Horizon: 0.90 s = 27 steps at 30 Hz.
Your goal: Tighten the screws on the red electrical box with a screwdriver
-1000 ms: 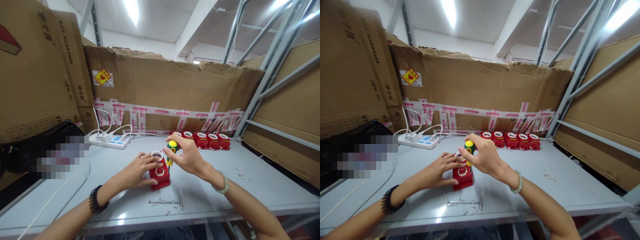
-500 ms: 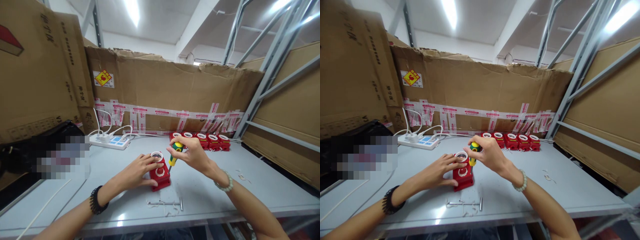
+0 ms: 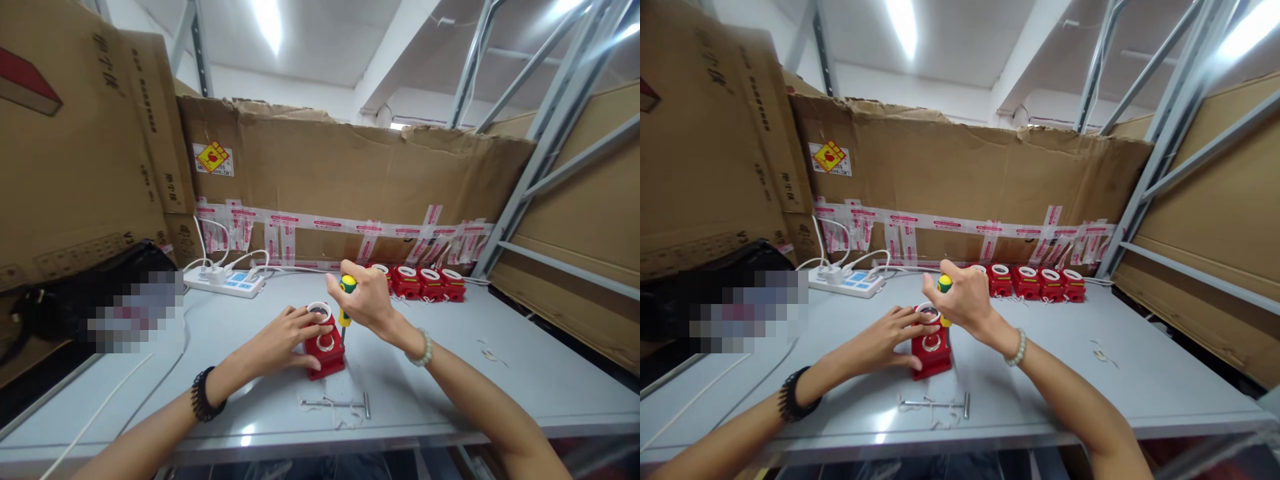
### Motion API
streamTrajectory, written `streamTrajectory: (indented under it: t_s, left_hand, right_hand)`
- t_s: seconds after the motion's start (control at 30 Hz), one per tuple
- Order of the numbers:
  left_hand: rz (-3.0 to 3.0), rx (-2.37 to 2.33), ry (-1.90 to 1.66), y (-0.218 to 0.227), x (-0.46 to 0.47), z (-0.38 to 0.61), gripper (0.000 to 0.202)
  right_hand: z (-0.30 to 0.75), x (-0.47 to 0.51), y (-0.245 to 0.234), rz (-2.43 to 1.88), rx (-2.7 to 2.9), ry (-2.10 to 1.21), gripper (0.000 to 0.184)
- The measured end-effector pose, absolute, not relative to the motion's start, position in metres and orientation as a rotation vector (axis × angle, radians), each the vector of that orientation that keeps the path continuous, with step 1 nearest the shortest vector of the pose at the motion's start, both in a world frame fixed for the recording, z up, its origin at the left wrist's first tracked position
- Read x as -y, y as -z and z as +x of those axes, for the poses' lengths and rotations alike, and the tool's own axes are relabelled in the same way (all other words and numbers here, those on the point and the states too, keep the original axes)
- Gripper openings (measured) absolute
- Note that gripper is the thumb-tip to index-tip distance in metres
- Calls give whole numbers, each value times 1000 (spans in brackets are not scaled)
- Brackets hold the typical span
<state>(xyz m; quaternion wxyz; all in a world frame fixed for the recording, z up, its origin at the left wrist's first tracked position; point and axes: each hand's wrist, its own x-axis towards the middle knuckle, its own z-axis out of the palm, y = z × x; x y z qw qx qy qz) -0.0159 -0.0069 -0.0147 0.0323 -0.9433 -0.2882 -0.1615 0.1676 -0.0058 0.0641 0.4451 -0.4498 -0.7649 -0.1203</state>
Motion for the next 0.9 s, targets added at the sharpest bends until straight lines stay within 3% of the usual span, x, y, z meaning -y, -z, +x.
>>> streamTrajectory:
  t_s: [0.33,0.7,0.9]
  left_hand:
    - [-3078,920,491,7,11,-31,69]
    - [-3063,900,550,10,7,-29,60]
    - [-3046,898,553,10,5,-28,59]
  right_hand:
    - [200,25,-85,-1029,2358,50,24]
    - [195,7,-72,-903,2165,-9,26]
    - [197,1,-79,-807,2157,-151,18]
